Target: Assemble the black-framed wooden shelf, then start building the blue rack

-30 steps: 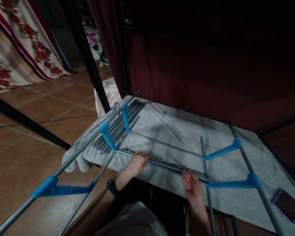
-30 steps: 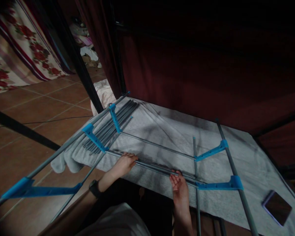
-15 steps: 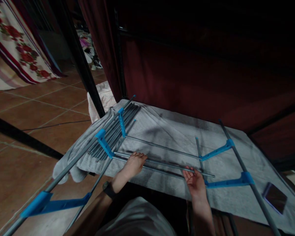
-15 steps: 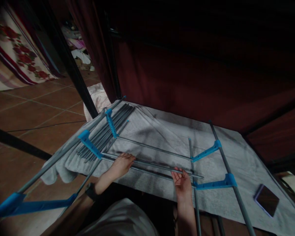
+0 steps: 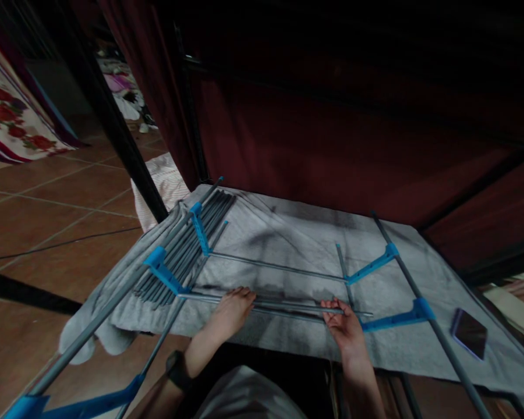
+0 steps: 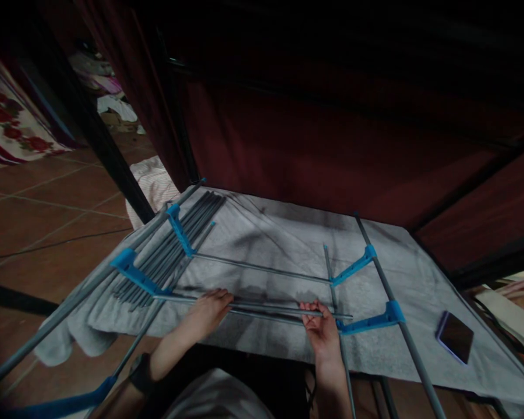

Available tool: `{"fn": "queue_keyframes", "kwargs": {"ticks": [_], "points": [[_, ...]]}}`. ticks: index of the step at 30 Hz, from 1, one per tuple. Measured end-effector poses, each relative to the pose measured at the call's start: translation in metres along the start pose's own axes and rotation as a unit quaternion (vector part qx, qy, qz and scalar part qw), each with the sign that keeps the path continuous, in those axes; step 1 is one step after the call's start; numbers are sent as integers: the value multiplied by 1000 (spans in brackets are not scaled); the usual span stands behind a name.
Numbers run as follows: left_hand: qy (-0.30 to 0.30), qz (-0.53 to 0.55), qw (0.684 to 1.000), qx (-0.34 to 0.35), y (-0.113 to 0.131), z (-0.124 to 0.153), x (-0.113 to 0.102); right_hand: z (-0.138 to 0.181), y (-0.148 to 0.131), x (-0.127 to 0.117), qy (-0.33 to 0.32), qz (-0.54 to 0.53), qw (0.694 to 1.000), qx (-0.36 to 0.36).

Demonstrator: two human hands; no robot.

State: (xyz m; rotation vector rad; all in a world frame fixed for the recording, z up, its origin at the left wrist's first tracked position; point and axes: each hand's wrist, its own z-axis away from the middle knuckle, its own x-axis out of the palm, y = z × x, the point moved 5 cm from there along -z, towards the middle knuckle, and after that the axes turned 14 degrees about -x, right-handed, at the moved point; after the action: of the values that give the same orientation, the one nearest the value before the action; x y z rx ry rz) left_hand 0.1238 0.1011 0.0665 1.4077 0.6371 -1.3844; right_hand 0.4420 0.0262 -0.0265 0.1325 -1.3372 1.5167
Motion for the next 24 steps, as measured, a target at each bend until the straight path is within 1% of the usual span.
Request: {"fn": "queue_keyframes", "kwargs": {"ticks": [2,3,6,8,9,11,13,15,17,19,21,24], "points": [[-26,-3,1000,-3,9,3,8,6,-4,12,-9,1,1000,-3],[-40,-5,999,-16,12,4,13,10,-6,20,-15,1,1000,-8],[-77,-12,994,-78,14,7,24,22,-12,45,-29,-3,999,-13],[-78,-15,988,-129,9,8,23,29,-15,59,-57,13,998,-20],[-74,-14,986,-150,4,9,20,31,-17,62,-66,26,997,-35],[-68,-5,981,-183,-6,10,13,35,-22,63,-76,65,992,-76],[-62,5,976,-209,-19,11,6,36,-26,55,-73,121,983,-119],[-42,13,968,-245,-35,15,2,36,-30,41,-55,187,969,-153],[-10,30,962,-272,-48,21,0,35,-34,21,-21,244,953,-179],[25,52,956,-287,-55,29,-3,33,-38,-2,23,283,938,-198],[53,63,953,-293,-54,35,-7,31,-43,-23,63,303,924,-224],[85,81,954,-276,-40,37,-16,33,-52,-43,88,326,902,-270]]}}
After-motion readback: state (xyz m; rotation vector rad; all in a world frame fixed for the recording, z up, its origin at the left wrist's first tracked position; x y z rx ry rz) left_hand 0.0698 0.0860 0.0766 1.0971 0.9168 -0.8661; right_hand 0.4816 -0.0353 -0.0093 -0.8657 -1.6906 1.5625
